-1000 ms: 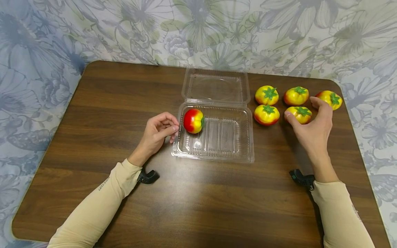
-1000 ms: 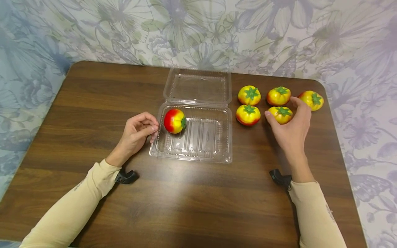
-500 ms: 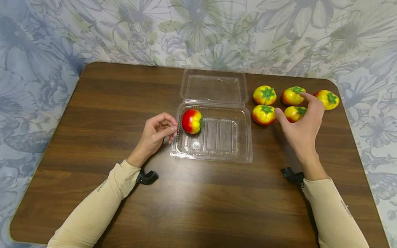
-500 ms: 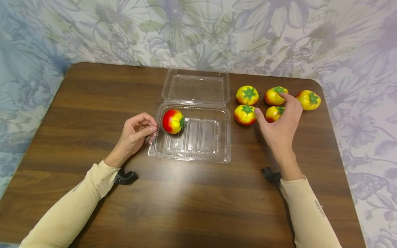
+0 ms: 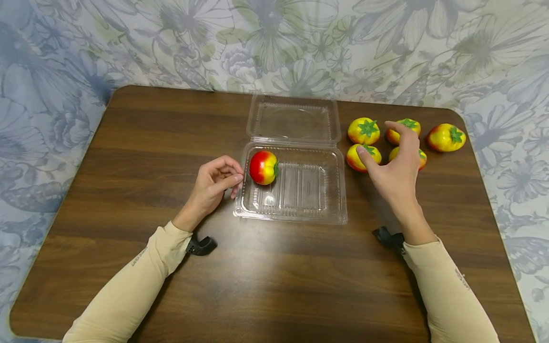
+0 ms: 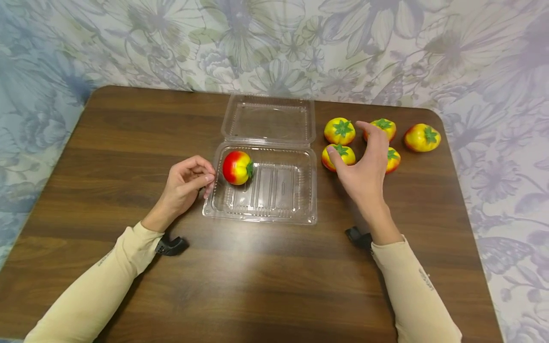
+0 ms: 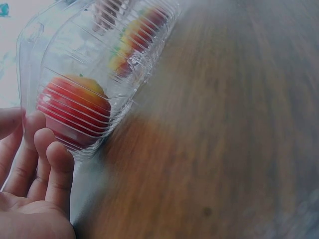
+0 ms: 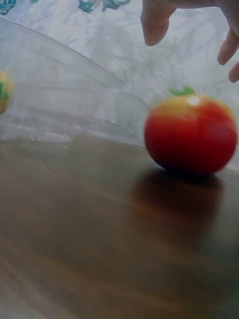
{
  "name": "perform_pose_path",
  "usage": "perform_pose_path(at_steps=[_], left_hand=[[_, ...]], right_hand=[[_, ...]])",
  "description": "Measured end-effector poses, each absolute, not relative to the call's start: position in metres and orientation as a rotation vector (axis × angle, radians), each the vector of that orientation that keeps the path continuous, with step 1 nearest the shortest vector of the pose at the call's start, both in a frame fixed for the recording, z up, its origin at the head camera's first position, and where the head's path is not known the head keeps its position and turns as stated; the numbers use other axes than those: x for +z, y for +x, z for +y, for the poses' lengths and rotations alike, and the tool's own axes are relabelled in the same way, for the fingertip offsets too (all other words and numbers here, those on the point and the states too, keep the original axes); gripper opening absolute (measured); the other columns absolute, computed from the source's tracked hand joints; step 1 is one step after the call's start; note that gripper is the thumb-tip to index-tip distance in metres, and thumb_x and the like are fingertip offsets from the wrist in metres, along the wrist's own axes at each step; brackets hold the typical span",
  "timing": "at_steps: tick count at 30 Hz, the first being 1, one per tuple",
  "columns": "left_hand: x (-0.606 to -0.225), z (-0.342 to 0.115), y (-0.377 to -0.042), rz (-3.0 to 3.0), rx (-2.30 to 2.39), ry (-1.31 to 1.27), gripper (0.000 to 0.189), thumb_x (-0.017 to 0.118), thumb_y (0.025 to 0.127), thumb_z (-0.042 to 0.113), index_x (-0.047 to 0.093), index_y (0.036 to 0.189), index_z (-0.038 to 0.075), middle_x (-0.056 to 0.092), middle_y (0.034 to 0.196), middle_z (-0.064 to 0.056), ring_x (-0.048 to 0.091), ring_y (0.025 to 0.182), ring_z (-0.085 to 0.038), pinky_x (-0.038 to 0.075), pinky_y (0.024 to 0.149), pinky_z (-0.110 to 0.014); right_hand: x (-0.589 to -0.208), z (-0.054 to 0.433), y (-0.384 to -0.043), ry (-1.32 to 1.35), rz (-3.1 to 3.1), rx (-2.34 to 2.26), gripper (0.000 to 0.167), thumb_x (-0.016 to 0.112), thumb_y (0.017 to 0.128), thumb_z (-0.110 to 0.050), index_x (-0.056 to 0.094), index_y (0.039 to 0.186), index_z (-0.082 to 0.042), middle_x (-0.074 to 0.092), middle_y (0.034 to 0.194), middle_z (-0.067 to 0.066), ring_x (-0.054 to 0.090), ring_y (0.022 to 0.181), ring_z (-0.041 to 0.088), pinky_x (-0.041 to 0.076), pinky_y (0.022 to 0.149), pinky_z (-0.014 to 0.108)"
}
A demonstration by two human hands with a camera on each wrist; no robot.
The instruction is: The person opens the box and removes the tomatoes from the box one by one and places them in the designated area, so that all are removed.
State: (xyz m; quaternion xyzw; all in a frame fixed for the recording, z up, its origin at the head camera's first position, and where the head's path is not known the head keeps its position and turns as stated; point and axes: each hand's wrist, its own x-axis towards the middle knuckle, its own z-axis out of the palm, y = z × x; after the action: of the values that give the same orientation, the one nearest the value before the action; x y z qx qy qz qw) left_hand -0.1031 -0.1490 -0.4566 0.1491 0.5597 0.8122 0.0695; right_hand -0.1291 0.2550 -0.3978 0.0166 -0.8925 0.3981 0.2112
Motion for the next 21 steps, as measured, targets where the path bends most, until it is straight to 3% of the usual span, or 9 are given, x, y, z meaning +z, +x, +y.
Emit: perform_pose_path(at_steps=[4, 8, 13, 21], left_hand=[[-0.456, -0.149, -0.103, 1.684, 2.444, 0.456, 0.01, 0.061, 0.094, -0.016, 0.063, 0.099, -0.008, 0.067, 0.077, -0.014, 0.056, 0.058, -0.025, 0.05, 0.046, -0.027], [-0.457, -0.148, -0.102, 1.685, 2.44, 0.464, 0.011, 0.06, 0.094, -0.016, 0.064, 0.099, -0.007, 0.067, 0.077, -0.014, 0.056, 0.058, -0.025, 0.05, 0.047, -0.026], [-0.458, -0.148, -0.102, 1.687, 2.442, 0.46, 0.012, 0.06, 0.094, -0.016, 0.064, 0.099, -0.006, 0.067, 0.077, -0.014, 0.056, 0.058, -0.024, 0.051, 0.047, -0.026], [-0.457, -0.149, -0.102, 1.694, 2.444, 0.458, 0.011, 0.06, 0.094, -0.016, 0.064, 0.099, -0.007, 0.067, 0.076, -0.014, 0.056, 0.057, -0.024, 0.051, 0.047, -0.026]], right_hand=[[-0.392, 0.241, -0.128, 0.09, -2.478, 1.149, 0.069, 0.085, 0.084, -0.029, 0.057, 0.142, -0.006, 0.059, 0.142, 0.012, 0.051, 0.134, 0.025, 0.038, 0.113, 0.031], [-0.385, 0.227, -0.127, 0.131, -2.479, 1.209, 0.067, 0.086, 0.084, -0.025, 0.059, 0.141, -0.006, 0.06, 0.14, 0.012, 0.054, 0.13, 0.026, 0.045, 0.106, 0.037], [-0.376, 0.21, -0.127, 0.202, -2.509, 1.255, 0.066, 0.086, 0.086, -0.026, 0.058, 0.144, -0.01, 0.06, 0.14, 0.012, 0.054, 0.132, 0.023, 0.046, 0.11, 0.045], [-0.366, 0.184, -0.13, 0.326, -2.547, 1.307, 0.064, 0.084, 0.088, -0.029, 0.058, 0.144, -0.012, 0.061, 0.142, 0.002, 0.054, 0.133, 0.016, 0.046, 0.114, 0.046]])
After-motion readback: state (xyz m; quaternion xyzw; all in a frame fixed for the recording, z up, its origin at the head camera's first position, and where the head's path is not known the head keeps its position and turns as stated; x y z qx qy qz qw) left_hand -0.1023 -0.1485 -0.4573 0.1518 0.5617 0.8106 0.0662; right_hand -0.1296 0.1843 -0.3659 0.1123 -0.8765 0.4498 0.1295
